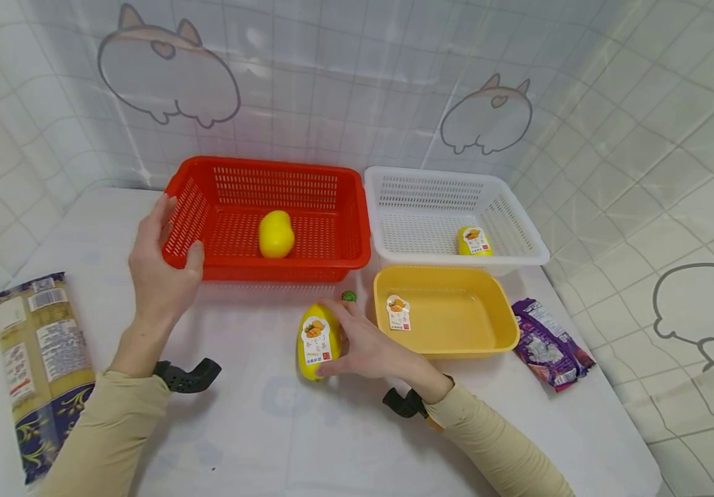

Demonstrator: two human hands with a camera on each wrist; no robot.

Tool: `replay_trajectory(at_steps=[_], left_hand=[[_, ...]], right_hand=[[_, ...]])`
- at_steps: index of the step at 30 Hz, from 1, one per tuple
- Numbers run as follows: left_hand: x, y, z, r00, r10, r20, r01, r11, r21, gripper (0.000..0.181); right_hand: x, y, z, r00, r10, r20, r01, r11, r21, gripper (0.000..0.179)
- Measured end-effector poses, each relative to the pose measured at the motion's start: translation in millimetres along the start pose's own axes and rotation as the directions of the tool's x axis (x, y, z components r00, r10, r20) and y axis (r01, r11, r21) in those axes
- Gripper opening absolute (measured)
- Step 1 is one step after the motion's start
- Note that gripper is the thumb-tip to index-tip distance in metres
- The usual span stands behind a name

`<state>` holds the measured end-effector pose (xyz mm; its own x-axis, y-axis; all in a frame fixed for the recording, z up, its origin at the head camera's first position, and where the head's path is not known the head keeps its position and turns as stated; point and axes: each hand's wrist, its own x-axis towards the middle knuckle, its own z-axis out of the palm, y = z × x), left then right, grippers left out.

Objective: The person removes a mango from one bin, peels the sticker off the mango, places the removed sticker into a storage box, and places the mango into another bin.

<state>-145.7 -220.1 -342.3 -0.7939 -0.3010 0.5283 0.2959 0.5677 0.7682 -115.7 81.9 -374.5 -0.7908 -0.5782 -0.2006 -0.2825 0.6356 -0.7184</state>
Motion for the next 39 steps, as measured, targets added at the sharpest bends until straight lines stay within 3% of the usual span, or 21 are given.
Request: replay_trajectory(at_steps=[4,7,10,13,16,19,21,27,30,32,35,39], left_hand=[[-2.2,2.3,1.9,0.995,0.063,0.082,-0.057,0.996,-0.069,0.063],[-4.5,5.9,4.2,0.982,0.104,0.156,-0.081,0.986,-0.147,0.058],[-6.8,10.8,5.2,0.957,0.158,0.243,-0.105,0.97,-0.219,0.049],[-9.2,16.8,5.0,0.914,0.22,0.34,-0.134,0.957,-0.259,0.036],[-11.9,20.1,6.1,0.853,0.288,0.435,-0.168,0.941,-0.294,0.028],[-15.4,22.0,8.7,0.775,0.328,0.54,-0.17,0.931,-0.321,0.028],[-18.2,22.7,11.2,0.719,0.316,0.619,-0.15,0.94,-0.306,0.029],[-26.3,22.0,21.0,0.54,0.125,0.832,-0.037,0.992,-0.125,0.048],[-30.7,18.4,26.3,0.449,0.031,0.893,0.012,0.999,-0.041,0.069],[-33.9,15.7,30.6,0.399,-0.003,0.917,0.029,1.0,-0.009,0.082],[-39.4,11.8,38.7,0.357,-0.006,0.934,0.018,1.0,0.0,0.094],[-46.5,8.7,50.0,0.329,0.03,0.944,0.024,0.999,-0.04,0.1]], right_hand=[[0.0,-0.5,0.3,1.0,0.026,-0.001,-0.026,1.0,0.006,0.101],[0.7,-0.1,0.9,1.0,0.028,-0.002,-0.028,0.999,0.018,0.102],[1.7,1.1,1.6,1.0,0.024,-0.008,-0.024,0.999,0.027,0.102],[2.2,2.4,2.2,1.0,0.015,-0.012,-0.014,0.999,0.035,0.101],[2.6,3.5,2.7,1.0,0.011,-0.013,-0.011,0.999,0.051,0.101],[3.0,3.9,2.7,1.0,0.018,-0.011,-0.017,0.998,0.061,0.101],[3.1,3.6,2.7,1.0,0.029,-0.006,-0.028,0.998,0.064,0.101],[3.4,2.3,2.5,0.999,0.048,0.016,-0.05,0.993,0.103,0.103],[3.6,2.5,2.3,0.999,0.04,0.021,-0.043,0.99,0.138,0.103],[3.7,3.0,2.3,0.999,0.034,0.022,-0.037,0.988,0.15,0.103],[3.5,3.7,2.0,1.0,0.023,0.017,-0.026,0.989,0.147,0.102],[3.1,4.7,1.5,1.0,0.011,0.008,-0.012,0.992,0.122,0.101]])
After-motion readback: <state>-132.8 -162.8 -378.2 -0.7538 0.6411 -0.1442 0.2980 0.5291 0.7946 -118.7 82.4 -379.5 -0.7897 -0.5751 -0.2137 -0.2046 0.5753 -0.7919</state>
